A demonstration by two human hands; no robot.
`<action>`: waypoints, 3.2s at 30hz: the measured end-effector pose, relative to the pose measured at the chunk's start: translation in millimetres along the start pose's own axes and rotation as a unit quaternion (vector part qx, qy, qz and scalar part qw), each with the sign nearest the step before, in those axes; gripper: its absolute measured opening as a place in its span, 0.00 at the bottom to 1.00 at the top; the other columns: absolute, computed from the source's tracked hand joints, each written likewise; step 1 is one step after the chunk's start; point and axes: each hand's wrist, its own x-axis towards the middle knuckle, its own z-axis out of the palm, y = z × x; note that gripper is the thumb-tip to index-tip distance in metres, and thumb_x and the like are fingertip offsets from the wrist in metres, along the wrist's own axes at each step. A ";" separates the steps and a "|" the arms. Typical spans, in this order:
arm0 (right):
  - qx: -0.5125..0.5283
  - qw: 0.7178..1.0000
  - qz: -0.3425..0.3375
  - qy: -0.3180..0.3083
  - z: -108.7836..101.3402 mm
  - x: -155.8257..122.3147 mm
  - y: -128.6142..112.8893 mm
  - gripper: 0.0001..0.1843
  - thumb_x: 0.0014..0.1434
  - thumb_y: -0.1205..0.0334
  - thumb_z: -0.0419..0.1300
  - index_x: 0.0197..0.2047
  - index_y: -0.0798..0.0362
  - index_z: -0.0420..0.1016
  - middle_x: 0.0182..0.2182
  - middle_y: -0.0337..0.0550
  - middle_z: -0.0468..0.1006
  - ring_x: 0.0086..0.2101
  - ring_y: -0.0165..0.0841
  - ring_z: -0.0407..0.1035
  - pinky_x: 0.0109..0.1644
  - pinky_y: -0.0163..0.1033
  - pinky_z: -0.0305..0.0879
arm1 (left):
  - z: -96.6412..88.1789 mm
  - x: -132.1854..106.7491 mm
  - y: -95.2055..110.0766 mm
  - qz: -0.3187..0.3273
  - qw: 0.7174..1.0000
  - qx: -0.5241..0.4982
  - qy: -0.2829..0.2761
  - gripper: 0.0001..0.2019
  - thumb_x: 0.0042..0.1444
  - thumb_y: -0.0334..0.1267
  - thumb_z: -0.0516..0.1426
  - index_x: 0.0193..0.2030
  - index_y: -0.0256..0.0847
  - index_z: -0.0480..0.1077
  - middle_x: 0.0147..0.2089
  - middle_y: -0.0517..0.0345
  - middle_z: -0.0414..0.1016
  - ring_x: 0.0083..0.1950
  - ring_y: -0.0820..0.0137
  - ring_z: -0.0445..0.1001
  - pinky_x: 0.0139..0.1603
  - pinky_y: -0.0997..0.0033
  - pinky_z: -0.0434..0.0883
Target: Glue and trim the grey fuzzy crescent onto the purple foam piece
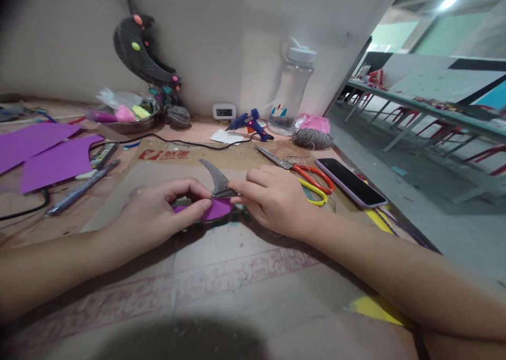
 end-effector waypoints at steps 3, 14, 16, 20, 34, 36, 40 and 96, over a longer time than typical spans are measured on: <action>-0.001 1.000 -0.003 0.007 0.0 0.5 -0.1 0.13 0.66 0.60 0.55 0.45 0.56 0.79 0.25 0.41 0.71 0.27 0.31 0.60 0.32 0.38 0.54 | 0.1 -0.8 -0.4 -0.002 1.000 -0.002 -0.003 0.06 0.59 0.37 0.55 0.33 0.44 0.73 0.29 0.67 0.77 0.30 0.75 0.72 0.32 0.79 0.67; 0.220 0.937 0.270 0.033 4.1 -0.1 -1.0 0.16 0.60 0.51 0.60 0.46 0.53 0.71 0.34 0.42 0.76 0.33 0.32 0.70 0.36 0.36 0.66 | -1.8 2.1 -0.9 -0.023 0.999 -0.036 -0.013 0.07 0.59 0.39 0.54 0.36 0.43 0.74 0.31 0.64 0.78 0.31 0.72 0.73 0.33 0.76 0.68; 0.289 0.898 0.332 0.015 4.0 3.3 -3.1 0.15 0.58 0.52 0.61 0.43 0.54 0.71 0.33 0.41 0.76 0.33 0.32 0.71 0.36 0.36 0.66 | -1.6 2.2 -1.1 -0.023 0.999 -0.034 -0.007 0.07 0.59 0.39 0.54 0.36 0.43 0.74 0.31 0.65 0.78 0.32 0.73 0.73 0.34 0.77 0.68; 0.400 0.815 0.414 -0.066 0.0 10.6 -11.4 0.12 0.58 0.53 0.60 0.32 0.54 0.72 0.24 0.36 0.72 0.24 0.27 0.66 0.27 0.33 0.62 | -1.0 1.7 -0.3 -0.031 0.999 -0.030 -0.013 0.07 0.59 0.39 0.55 0.36 0.43 0.73 0.31 0.64 0.78 0.32 0.72 0.73 0.33 0.76 0.69; 0.456 0.781 0.418 -0.088 -1.8 10.2 -20.9 0.15 0.60 0.52 0.58 0.28 0.54 0.70 0.19 0.33 0.66 0.21 0.24 0.61 0.23 0.30 0.58 | -0.1 6.3 -6.5 0.002 0.998 -0.036 -0.044 0.12 0.61 0.44 0.53 0.31 0.41 0.72 0.32 0.62 0.75 0.34 0.71 0.71 0.37 0.74 0.67; 0.462 0.773 0.424 -0.093 -0.9 9.3 -20.1 0.15 0.60 0.51 0.59 0.29 0.54 0.70 0.19 0.32 0.66 0.20 0.25 0.61 0.23 0.30 0.58 | 0.4 6.1 -7.1 0.001 0.998 -0.049 -0.047 0.13 0.62 0.44 0.52 0.31 0.41 0.71 0.32 0.62 0.74 0.34 0.71 0.71 0.36 0.74 0.67; 0.465 0.766 0.433 -0.096 -0.4 7.7 -18.6 0.14 0.59 0.51 0.60 0.30 0.54 0.70 0.19 0.32 0.66 0.20 0.24 0.62 0.24 0.30 0.59 | 0.3 6.5 -6.4 -0.007 0.997 -0.056 -0.055 0.17 0.63 0.48 0.49 0.31 0.41 0.70 0.32 0.61 0.72 0.35 0.69 0.71 0.35 0.73 0.67; 0.481 0.762 0.416 -0.126 4.1 6.1 -15.3 0.15 0.62 0.51 0.56 0.32 0.54 0.69 0.20 0.32 0.65 0.20 0.24 0.61 0.22 0.30 0.55 | 1.5 -1.3 -0.2 0.021 0.999 0.033 0.006 0.10 0.60 0.43 0.56 0.32 0.43 0.75 0.29 0.64 0.76 0.29 0.73 0.70 0.32 0.77 0.66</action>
